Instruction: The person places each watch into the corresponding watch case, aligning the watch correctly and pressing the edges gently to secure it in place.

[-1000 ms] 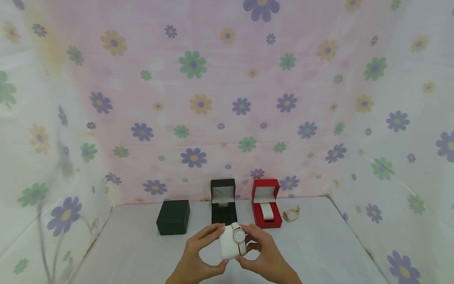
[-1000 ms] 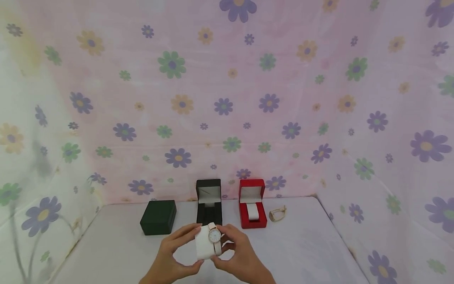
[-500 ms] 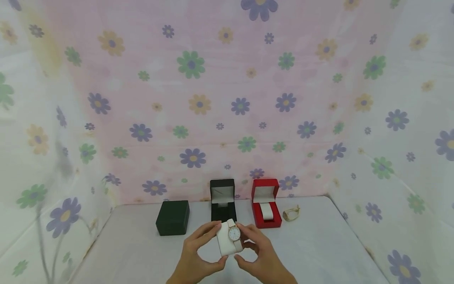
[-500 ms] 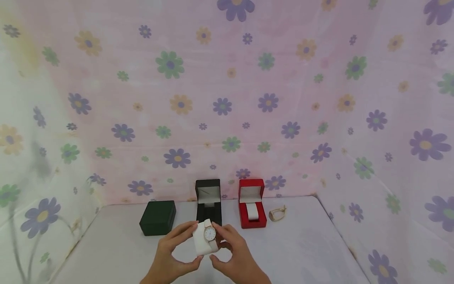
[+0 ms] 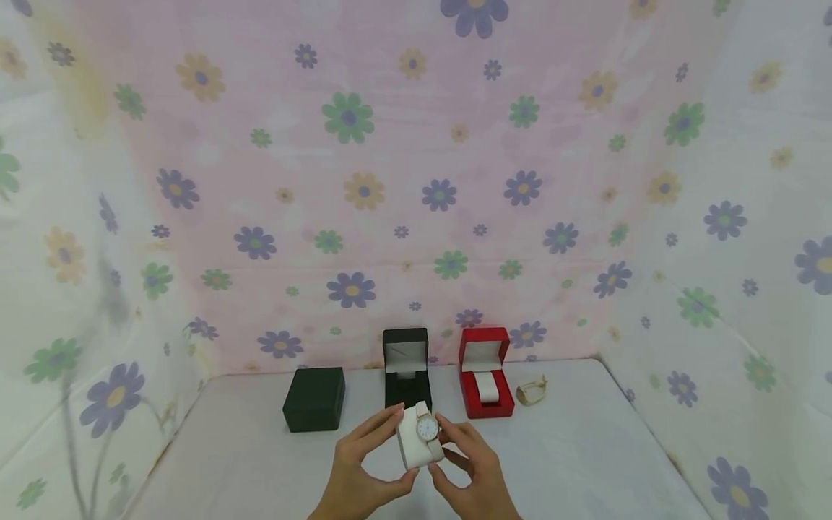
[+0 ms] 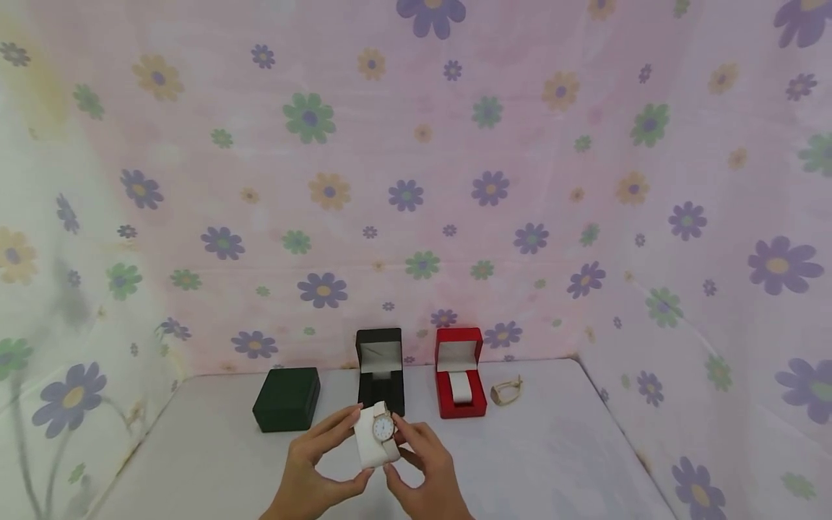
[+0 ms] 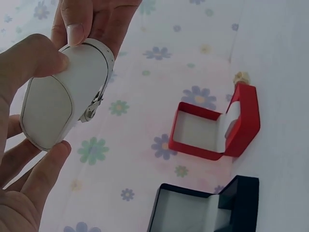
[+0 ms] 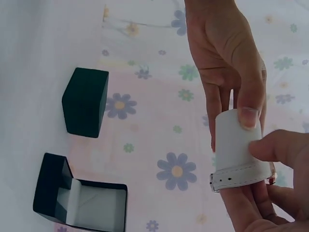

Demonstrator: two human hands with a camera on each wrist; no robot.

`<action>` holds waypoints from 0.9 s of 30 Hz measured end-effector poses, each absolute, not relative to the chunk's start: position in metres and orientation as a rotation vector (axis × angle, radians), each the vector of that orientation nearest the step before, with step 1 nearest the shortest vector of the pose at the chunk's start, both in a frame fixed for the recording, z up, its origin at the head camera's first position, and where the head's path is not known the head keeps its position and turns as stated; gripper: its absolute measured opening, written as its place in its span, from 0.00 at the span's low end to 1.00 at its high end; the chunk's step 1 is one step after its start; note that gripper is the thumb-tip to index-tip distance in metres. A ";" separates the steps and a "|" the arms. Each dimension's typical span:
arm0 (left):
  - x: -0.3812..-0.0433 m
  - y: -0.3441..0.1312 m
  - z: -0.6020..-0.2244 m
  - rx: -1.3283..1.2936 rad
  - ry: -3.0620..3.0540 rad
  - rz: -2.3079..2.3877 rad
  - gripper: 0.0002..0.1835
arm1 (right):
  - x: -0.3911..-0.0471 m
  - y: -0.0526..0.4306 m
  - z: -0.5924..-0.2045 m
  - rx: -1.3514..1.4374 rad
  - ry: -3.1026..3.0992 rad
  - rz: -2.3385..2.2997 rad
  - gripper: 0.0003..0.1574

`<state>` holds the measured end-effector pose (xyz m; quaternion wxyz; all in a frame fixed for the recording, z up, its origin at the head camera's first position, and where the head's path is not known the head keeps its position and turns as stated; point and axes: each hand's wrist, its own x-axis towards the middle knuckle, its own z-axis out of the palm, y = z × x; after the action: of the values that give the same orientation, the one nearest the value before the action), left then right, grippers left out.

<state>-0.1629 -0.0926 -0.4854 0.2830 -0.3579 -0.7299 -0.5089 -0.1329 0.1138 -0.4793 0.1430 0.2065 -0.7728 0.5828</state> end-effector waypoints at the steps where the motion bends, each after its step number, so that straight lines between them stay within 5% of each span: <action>1: -0.163 -0.094 -0.486 -0.965 -1.956 -1.372 0.46 | -0.132 0.114 -0.479 0.613 -2.241 1.672 0.42; 17: -0.157 -0.097 -0.487 -1.171 -1.903 -1.622 0.41 | -0.132 0.126 -0.477 0.709 -2.207 1.865 0.46; 27: -0.154 -0.088 -0.487 -1.003 -1.972 -1.534 0.40 | -0.132 0.123 -0.475 0.616 -2.183 1.842 0.45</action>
<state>-0.1537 -0.0877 -0.4866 0.2227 -0.3633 -0.7139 -0.5556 -0.1320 0.1230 -0.4746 0.1096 0.2094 -0.7427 0.6266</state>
